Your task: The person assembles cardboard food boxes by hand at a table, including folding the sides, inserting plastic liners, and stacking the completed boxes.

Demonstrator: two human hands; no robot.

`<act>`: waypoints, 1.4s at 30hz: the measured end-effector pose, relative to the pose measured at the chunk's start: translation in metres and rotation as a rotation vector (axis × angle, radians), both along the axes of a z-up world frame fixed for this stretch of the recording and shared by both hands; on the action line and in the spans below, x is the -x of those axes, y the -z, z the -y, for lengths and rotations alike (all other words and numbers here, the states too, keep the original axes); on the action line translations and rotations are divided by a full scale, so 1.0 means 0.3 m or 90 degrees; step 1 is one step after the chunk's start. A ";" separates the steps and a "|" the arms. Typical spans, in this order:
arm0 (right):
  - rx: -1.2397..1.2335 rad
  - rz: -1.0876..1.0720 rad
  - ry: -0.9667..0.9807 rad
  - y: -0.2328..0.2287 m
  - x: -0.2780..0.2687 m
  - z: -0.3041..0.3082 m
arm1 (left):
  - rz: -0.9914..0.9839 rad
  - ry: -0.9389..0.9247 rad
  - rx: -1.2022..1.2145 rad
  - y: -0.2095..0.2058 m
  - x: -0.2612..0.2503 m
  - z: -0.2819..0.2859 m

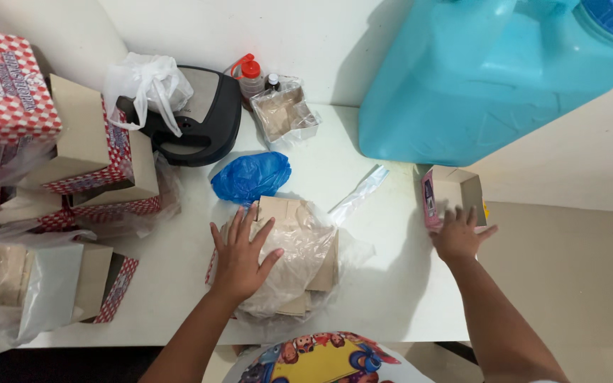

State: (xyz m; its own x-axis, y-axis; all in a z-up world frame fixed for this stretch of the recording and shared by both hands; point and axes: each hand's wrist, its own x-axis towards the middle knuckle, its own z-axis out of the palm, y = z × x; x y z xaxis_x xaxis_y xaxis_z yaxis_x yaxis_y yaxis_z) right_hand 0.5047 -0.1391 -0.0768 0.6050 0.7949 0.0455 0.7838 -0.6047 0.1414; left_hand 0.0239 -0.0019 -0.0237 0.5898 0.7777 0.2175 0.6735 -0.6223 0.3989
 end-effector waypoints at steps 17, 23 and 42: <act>0.084 -0.448 -0.728 -0.779 0.848 -0.199 | -0.057 0.318 0.069 -0.417 -0.053 0.027; -0.147 -0.580 -0.745 -0.681 0.877 -0.191 | 0.275 0.302 -0.092 -0.375 0.070 0.025; -0.094 -0.746 -0.623 -0.687 0.760 -0.209 | 0.187 0.212 0.064 -0.305 0.282 -0.118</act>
